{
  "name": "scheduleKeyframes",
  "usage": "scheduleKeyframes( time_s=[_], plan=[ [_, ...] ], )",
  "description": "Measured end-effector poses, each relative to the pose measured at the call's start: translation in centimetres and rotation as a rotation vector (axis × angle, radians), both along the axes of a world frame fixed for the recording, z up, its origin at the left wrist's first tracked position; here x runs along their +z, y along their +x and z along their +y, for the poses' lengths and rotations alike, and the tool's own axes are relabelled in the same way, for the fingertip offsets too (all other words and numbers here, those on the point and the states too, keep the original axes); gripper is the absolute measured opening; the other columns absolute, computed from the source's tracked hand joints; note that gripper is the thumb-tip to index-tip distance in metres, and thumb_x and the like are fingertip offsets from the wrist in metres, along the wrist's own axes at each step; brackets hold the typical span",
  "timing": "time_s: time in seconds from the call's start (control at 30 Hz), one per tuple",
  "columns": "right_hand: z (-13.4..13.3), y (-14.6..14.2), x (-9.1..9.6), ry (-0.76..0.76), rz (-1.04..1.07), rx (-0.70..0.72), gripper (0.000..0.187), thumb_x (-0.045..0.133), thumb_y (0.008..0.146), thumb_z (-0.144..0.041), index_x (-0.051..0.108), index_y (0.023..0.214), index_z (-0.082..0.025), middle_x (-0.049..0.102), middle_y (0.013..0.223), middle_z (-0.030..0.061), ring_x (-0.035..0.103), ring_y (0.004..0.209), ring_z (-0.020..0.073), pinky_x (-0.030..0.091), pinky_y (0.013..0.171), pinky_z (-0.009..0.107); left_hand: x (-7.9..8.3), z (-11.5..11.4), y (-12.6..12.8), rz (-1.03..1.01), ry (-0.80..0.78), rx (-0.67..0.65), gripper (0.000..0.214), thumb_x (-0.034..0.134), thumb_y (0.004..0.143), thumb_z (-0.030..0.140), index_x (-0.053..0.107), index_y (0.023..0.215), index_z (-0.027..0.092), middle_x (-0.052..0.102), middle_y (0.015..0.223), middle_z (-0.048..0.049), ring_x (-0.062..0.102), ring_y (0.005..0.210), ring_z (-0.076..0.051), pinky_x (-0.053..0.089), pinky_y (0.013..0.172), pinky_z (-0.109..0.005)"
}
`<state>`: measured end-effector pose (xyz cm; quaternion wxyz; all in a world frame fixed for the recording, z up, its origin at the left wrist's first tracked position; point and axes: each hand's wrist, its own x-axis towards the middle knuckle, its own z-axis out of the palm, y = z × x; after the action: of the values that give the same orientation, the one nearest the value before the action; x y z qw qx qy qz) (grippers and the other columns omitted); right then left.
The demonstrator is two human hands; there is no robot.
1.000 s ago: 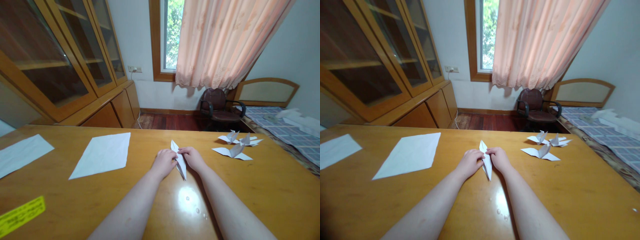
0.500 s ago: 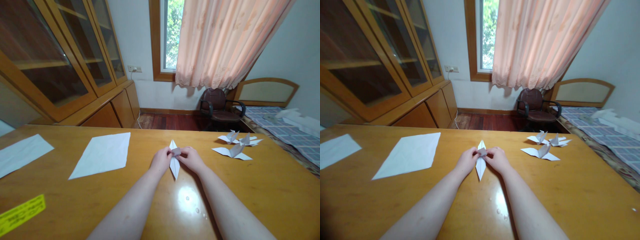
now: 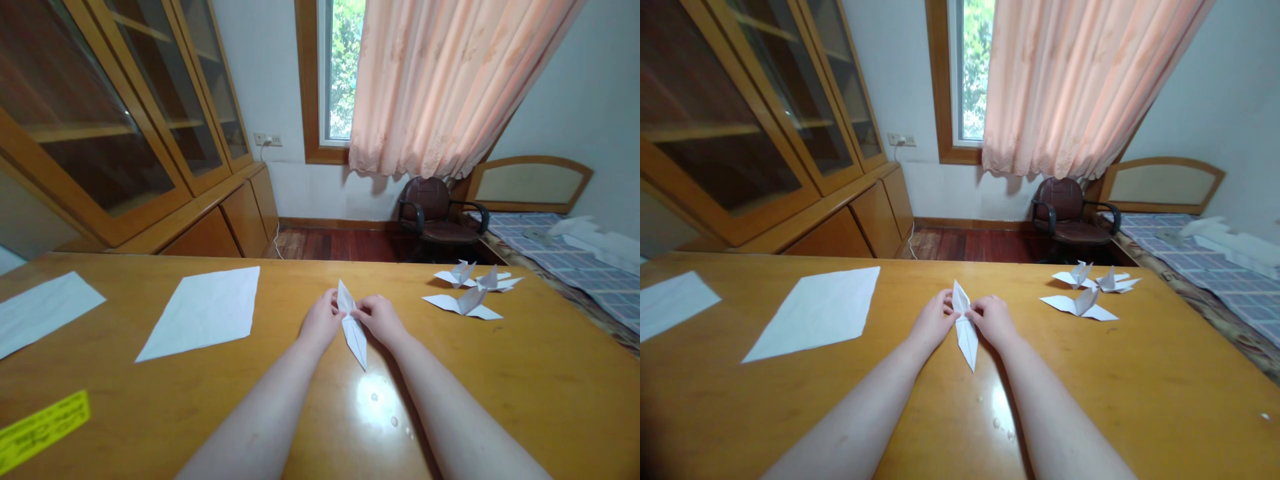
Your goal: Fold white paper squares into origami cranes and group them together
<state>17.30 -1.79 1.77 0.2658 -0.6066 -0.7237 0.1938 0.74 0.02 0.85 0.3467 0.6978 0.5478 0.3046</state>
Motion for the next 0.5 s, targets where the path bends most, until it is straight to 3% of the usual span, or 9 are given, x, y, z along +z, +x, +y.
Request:
scheduleKeyframes(
  time_s=[0.1, 0.23, 0.37, 0.5],
  plan=[
    [0.07, -0.08, -0.40, 0.017, 0.005, -0.028, 0.011, 0.064, 0.074, -0.030, 0.067, 0.078, -0.020, 0.067, 0.078, 0.0028, 0.055, 0.075, 0.0172, 0.038, 0.070, 0.028, -0.22, 0.02, 0.08, 0.001, 0.020, 0.056, 0.050, 0.065, 0.068, 0.009, 0.046, 0.113, 0.020, 0.058, 0.111, -0.0061, 0.061, 0.070, -0.010, 0.046, 0.073, -0.024],
    [0.18, 0.04, -0.91, 0.027, 0.055, -0.078, 0.033, 0.068, 0.071, -0.026, 0.063, 0.102, -0.019, 0.067, 0.093, 0.0055, 0.057, 0.086, 0.0191, 0.040, 0.078, 0.031, -0.07, -0.13, 0.00, 0.126, 0.090, 0.057, 0.029, 0.067, 0.069, 0.014, 0.052, 0.094, 0.018, 0.059, 0.097, -0.0049, 0.060, 0.080, -0.014, 0.045, 0.074, -0.026],
    [0.13, 0.14, -0.92, 0.046, 0.008, -0.010, 0.020, 0.063, 0.076, -0.031, 0.068, 0.094, -0.023, 0.066, 0.094, 0.0046, 0.056, 0.093, 0.0200, 0.039, 0.085, 0.034, 0.33, -0.43, -0.16, 0.281, 0.190, -0.031, 0.013, 0.064, 0.074, 0.020, 0.058, 0.086, 0.021, 0.062, 0.096, -0.0029, 0.055, 0.096, -0.019, 0.041, 0.086, -0.032],
    [0.12, 0.13, -0.94, 0.041, -0.042, 0.003, 0.021, 0.055, 0.082, -0.033, 0.070, 0.095, -0.025, 0.064, 0.107, 0.0054, 0.053, 0.102, 0.0210, 0.036, 0.092, 0.036, 0.32, -0.77, -0.08, 0.382, 0.211, -0.035, 0.021, 0.055, 0.081, 0.025, 0.060, 0.101, 0.025, 0.061, 0.112, -0.0035, 0.049, 0.111, -0.022, 0.035, 0.096, -0.037]
  ],
)
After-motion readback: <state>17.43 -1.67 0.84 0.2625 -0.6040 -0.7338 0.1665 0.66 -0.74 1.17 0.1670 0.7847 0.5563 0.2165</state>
